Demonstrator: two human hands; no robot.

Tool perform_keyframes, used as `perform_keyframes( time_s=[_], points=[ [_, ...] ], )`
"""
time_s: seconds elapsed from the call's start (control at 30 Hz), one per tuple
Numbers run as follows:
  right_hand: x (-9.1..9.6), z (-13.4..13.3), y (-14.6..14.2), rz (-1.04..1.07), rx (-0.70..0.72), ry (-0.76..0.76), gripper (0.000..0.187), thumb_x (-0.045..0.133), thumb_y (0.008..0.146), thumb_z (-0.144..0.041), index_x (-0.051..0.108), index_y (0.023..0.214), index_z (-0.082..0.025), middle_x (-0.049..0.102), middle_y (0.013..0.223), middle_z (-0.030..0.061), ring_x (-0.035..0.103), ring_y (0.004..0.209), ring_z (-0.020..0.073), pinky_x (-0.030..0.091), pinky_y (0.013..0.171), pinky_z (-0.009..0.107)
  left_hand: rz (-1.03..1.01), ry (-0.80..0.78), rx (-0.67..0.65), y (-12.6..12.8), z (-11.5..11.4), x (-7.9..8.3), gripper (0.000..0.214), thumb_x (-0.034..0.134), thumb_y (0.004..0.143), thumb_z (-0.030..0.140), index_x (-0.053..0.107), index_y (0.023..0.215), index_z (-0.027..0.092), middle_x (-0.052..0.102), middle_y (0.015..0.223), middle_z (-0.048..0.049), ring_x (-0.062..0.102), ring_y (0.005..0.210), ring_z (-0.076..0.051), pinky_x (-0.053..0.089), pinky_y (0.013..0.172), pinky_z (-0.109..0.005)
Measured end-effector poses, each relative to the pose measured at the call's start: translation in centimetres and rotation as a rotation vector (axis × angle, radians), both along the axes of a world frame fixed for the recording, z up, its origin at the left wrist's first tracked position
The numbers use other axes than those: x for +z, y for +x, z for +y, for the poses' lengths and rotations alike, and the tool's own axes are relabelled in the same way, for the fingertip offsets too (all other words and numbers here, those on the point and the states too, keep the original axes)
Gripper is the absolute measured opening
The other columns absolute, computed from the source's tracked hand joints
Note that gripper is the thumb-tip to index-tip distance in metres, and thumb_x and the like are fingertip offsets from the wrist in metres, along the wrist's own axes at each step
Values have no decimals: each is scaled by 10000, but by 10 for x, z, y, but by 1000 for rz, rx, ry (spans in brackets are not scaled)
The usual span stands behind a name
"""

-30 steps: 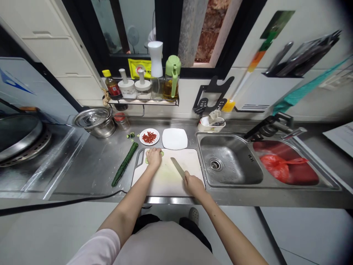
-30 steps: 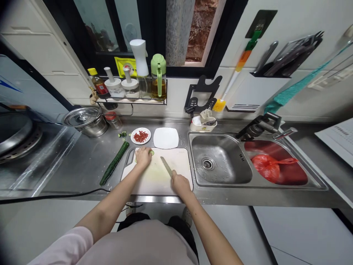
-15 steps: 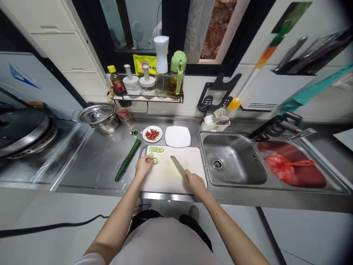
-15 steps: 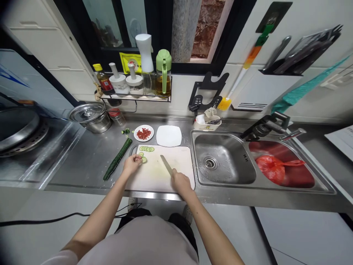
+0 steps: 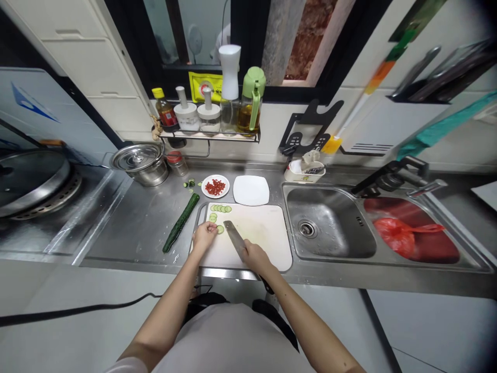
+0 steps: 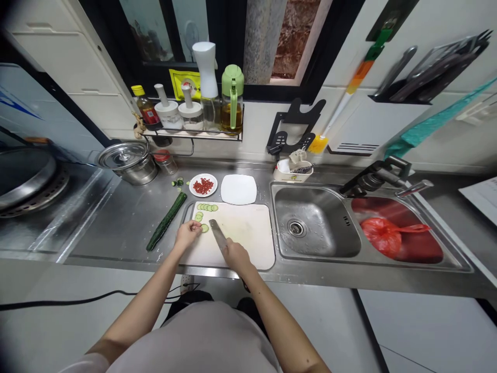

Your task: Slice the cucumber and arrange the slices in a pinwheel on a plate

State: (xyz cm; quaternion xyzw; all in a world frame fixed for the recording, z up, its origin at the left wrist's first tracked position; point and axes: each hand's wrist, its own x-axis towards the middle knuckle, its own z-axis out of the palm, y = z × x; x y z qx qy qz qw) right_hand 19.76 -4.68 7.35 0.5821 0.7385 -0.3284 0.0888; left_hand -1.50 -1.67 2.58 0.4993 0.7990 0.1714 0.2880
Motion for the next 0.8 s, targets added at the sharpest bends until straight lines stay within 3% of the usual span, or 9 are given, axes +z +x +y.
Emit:
perform_keyframes(
  time_s=[0.23,0.4,0.6,0.8],
  points=[
    [0,1,23,-49,-95,22,323,262,972,-301,505,1131,-161,670,1019,117,619,914,208,353,679,260,-46,-28,-45,26,3,8,138,608,774,278,678,893,268,731,870,31,651,860,-167,400,798,-286],
    [7,1,29,-169,-102,56,292,265,979,-285,482,1138,-170,676,987,116,631,905,218,352,683,274,19,-3,-117,35,7,9,188,581,806,266,673,970,273,731,897,12,642,925,-190,379,870,-318],
    [24,-3,36,-218,103,116,238,289,984,-275,481,1098,-192,685,939,105,643,866,215,349,681,274,126,52,-147,32,8,7,209,513,852,266,686,970,268,726,936,-24,620,979,-218,370,866,-333],
    [23,-7,37,-241,257,157,219,302,971,-226,481,1091,-188,690,918,116,654,867,231,364,688,281,140,35,-160,32,9,4,171,542,844,278,699,908,267,727,940,-25,616,959,-210,363,844,-323]
  ],
)
